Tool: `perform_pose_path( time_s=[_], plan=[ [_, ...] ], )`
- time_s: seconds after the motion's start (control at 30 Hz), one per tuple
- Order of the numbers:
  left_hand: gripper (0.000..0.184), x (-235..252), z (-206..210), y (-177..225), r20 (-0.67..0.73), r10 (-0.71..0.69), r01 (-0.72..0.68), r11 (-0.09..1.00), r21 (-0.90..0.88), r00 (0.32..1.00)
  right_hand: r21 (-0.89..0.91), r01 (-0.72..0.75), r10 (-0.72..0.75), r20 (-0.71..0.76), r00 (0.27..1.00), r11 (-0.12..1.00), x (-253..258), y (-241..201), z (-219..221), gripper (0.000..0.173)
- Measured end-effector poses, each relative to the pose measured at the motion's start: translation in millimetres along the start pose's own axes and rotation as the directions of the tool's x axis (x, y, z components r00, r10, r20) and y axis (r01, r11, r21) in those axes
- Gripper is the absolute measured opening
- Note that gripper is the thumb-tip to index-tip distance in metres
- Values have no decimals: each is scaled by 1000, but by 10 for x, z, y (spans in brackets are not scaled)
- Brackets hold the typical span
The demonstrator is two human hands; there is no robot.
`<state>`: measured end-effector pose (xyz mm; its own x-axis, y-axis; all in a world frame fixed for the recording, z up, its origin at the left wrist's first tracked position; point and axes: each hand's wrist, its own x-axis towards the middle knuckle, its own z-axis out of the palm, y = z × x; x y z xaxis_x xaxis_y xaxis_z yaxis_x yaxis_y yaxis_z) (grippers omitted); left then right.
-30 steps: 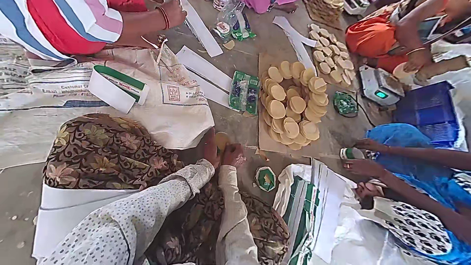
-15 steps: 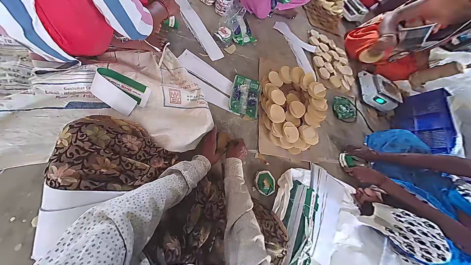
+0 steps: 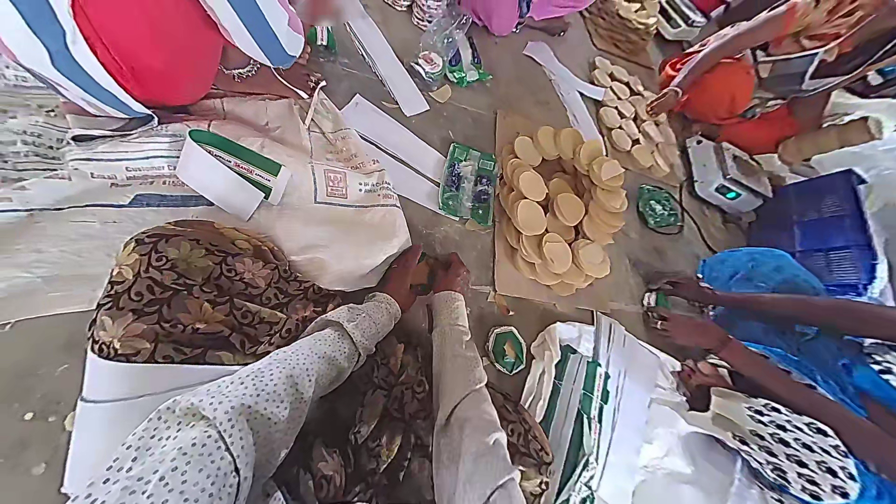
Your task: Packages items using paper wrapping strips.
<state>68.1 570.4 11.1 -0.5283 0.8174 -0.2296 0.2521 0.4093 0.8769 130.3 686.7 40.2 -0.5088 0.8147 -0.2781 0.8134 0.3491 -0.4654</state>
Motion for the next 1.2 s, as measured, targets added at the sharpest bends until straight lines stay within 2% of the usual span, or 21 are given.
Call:
perform_pose_path(
  time_s=[0.07,0.13,0.2,0.3,0.37,0.4,0.47,0.53,0.57,0.63,0.73,0.8,0.87,0.93,1.0,1.07,1.1,1.13,1.2],
  plan=[
    [91,-14,-31,36,22,-18,18,999,39,1000,-11,-91,91,6,996,996,7,-73,-32,35],
    [83,-62,19,19,-74,18,-19,1000,-16,997,104,-211,218,-57,974,972,-110,-118,-16,36],
    [77,-74,132,-80,-171,40,-47,998,-37,984,163,-229,251,-133,959,960,-288,-94,103,34],
    [75,-82,131,-77,-152,-38,42,999,24,988,15,-17,19,-150,989,1000,-613,-39,296,26],
    [78,-80,80,-26,-141,-40,44,999,25,989,-53,134,-141,-149,979,990,-704,-13,344,24],
    [79,-79,65,-16,-136,-39,43,999,25,990,-40,163,-168,-160,973,986,-705,5,346,23],
    [77,-71,48,-9,-129,-28,30,999,12,991,58,133,-122,-162,979,989,-634,44,302,25],
    [68,-52,30,-23,-108,-21,25,999,33,994,111,82,-66,-143,987,990,-480,80,263,35],
    [61,-57,10,-3,-73,-41,45,997,63,996,115,93,-75,-146,986,989,-396,107,252,37],
    [49,-58,-46,72,4,-98,96,987,129,995,109,190,-173,-152,973,976,-252,142,223,31],
    [49,-34,-69,107,41,-119,113,984,135,992,39,351,-341,-154,927,936,-219,196,240,20],
    [53,-16,-75,99,48,-122,113,980,165,991,-55,406,-410,-132,903,912,-267,214,270,29],
    [60,-16,-65,87,55,-137,125,975,182,989,-214,420,-436,-32,899,882,-317,210,283,40],
    [68,-10,-22,47,25,-107,102,980,174,994,-288,448,-465,11,885,846,-311,223,291,39],
    [75,-10,15,19,-37,-69,73,988,132,997,-185,364,-374,-21,927,913,-253,149,232,29],
    [79,-41,58,32,-105,-71,78,995,62,992,27,131,-129,-55,990,991,-227,29,156,22],
    [78,-48,54,72,-123,-95,98,995,22,988,118,-3,8,-47,999,993,-201,-40,113,26],
    [77,-48,53,98,-143,-111,110,994,-19,983,175,-128,130,-1,992,976,-170,-107,45,38],
    [79,-50,47,95,-162,-122,109,990,-88,979,188,-256,233,134,963,948,-91,-113,-77,55]
  ],
)
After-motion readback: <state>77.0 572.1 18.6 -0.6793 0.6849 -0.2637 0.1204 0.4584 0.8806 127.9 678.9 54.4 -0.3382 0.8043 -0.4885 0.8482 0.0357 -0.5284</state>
